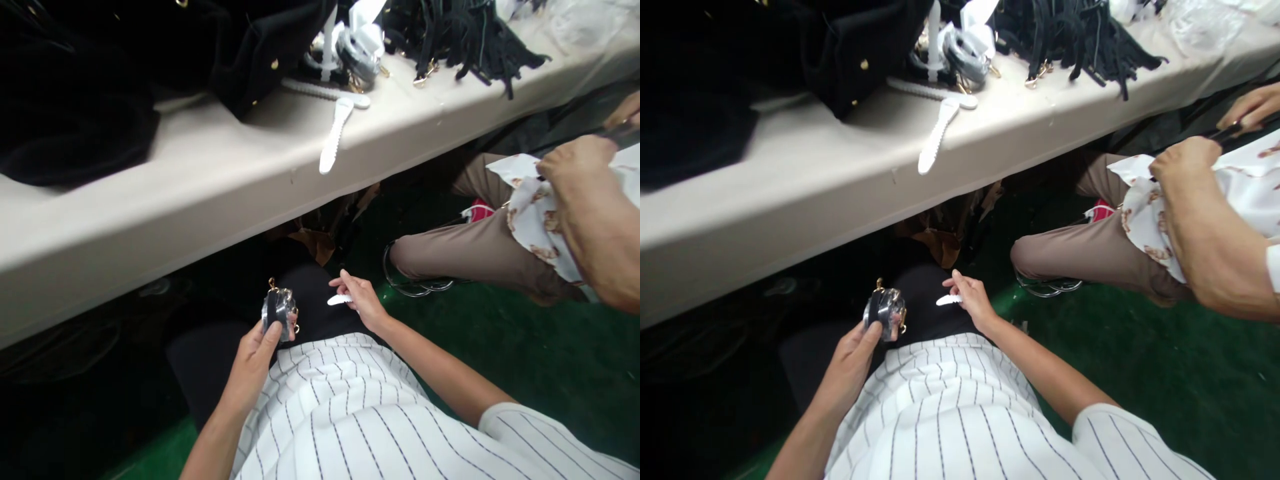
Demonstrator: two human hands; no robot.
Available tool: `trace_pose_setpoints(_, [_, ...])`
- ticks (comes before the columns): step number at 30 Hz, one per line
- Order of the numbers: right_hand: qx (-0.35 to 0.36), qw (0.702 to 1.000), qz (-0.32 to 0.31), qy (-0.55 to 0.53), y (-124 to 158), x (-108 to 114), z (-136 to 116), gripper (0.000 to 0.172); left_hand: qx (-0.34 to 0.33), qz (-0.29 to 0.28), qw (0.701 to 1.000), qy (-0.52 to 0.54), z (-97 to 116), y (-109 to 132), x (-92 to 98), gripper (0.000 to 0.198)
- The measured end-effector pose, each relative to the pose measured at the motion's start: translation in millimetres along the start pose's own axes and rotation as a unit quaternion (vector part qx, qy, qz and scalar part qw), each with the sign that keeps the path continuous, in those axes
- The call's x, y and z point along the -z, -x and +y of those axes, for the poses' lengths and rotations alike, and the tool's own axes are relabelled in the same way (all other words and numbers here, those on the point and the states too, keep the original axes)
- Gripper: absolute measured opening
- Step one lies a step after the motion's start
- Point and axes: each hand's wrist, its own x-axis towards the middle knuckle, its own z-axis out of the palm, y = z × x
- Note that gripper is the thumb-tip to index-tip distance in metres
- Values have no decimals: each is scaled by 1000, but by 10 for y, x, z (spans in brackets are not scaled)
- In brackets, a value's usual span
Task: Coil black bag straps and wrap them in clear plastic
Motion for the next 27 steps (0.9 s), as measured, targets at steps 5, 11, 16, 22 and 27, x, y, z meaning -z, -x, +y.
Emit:
trace_pose_setpoints(5, [10,999,-48,22,232,-110,112,39,-4,35,997,-72,-61,-53,-53,33])
trace_pose_setpoints(11, [95,975,-156,129,481,117,229,32,23,17,997,-77,-279,-17,-99,33])
trace_pose_setpoints(16, [146,945,-191,222,609,303,257,30,7,5,995,-103,-313,0,-103,33])
trace_pose_setpoints(22, [97,969,-136,183,653,208,55,18,-48,-15,980,-192,-221,19,-123,28])
trace_pose_setpoints(27, [10,979,-118,164,605,25,14,24,-96,-22,952,-291,-202,52,-160,26])
